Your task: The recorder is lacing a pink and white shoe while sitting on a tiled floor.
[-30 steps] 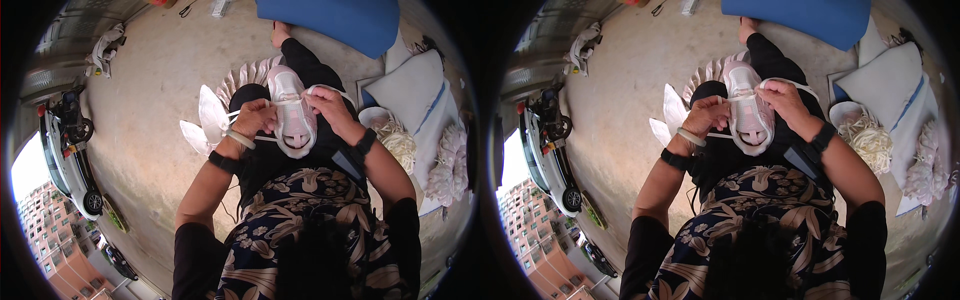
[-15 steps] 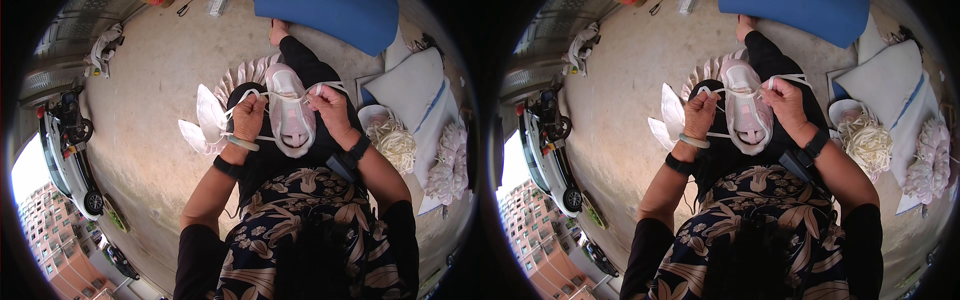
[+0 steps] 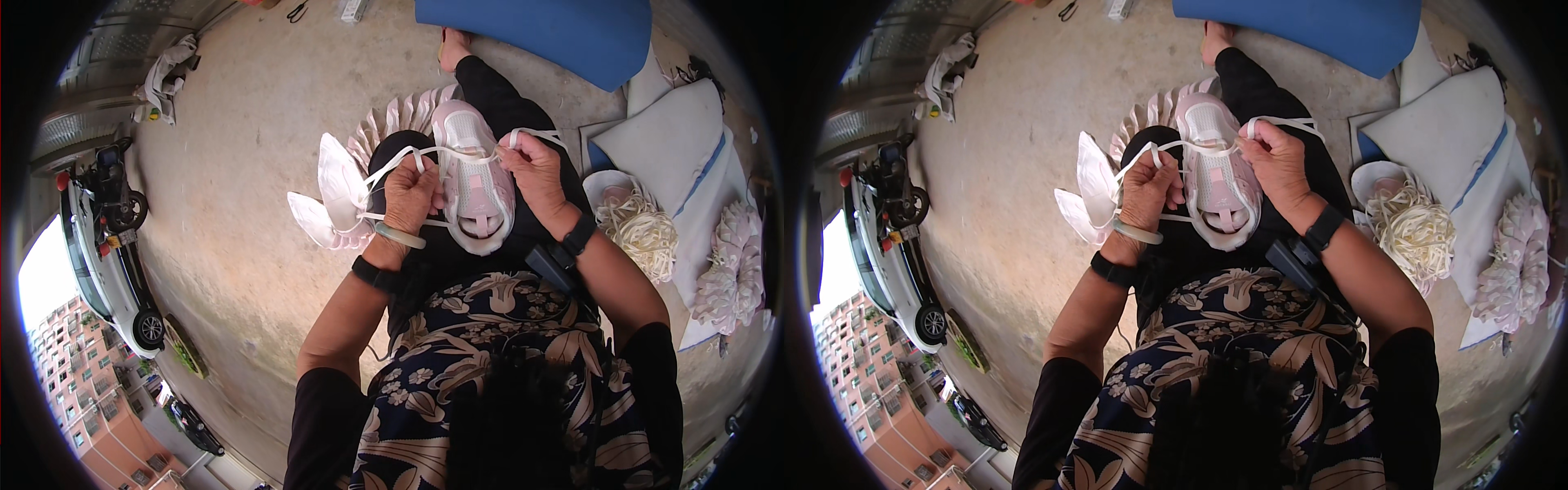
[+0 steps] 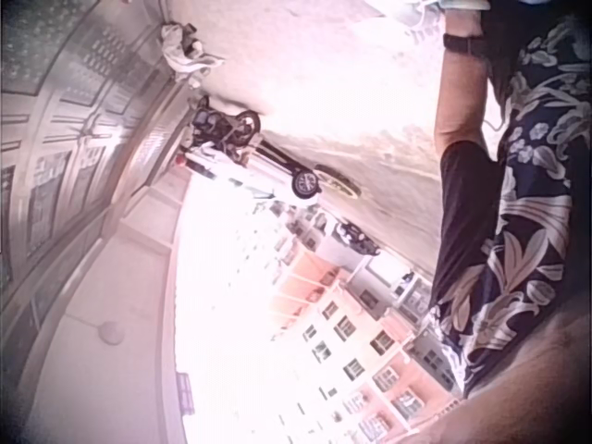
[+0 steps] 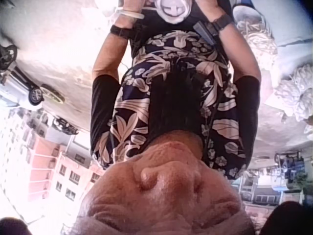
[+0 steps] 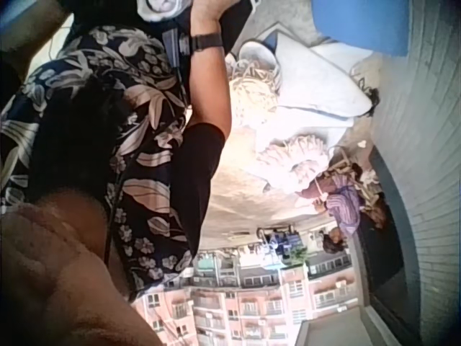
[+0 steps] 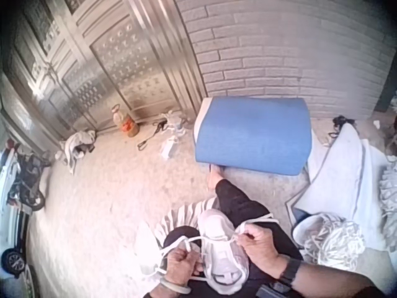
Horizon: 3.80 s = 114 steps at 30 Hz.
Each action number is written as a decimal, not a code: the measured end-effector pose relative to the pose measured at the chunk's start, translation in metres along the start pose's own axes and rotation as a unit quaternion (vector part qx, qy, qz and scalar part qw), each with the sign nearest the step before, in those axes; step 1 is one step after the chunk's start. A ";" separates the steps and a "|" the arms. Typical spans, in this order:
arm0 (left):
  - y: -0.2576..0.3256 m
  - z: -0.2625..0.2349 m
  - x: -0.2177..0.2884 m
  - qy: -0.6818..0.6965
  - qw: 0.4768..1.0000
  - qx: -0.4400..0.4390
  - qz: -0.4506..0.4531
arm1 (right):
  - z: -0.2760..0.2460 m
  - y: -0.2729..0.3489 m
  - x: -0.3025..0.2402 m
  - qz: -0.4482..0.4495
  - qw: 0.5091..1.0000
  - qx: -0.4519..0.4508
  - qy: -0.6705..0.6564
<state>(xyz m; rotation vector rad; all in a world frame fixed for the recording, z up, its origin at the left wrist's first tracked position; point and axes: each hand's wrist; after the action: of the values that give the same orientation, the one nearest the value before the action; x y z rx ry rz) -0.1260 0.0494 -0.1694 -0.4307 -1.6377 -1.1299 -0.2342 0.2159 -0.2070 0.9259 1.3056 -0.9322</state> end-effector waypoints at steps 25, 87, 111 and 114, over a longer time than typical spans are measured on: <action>-0.020 0.013 -0.021 -0.041 0.986 0.063 0.149 | 0.003 -0.003 -0.002 -0.116 0.952 -0.043 0.281; 0.010 0.011 0.010 -0.352 0.889 0.092 0.278 | -0.249 0.097 -0.026 -0.012 0.755 -0.187 0.628; -0.022 -0.014 0.026 -0.034 0.990 -0.135 -0.028 | -0.051 0.032 -0.052 -0.159 0.920 -0.226 0.279; -0.026 -0.010 0.013 -0.047 0.987 -0.155 0.017 | -0.087 0.049 -0.060 -0.039 0.931 -0.255 0.257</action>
<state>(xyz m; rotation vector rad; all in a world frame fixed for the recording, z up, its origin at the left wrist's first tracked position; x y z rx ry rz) -0.1446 0.0249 -0.1693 -0.7178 -1.5320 -1.3613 -0.2221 0.3160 -0.1498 0.7257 1.9272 -0.3660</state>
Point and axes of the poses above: each hand's wrist, its own y-axis away from the middle knuckle, its own z-axis out of the palm, x = y × z, and after that the axes turned 5 degrees about x, right-handed
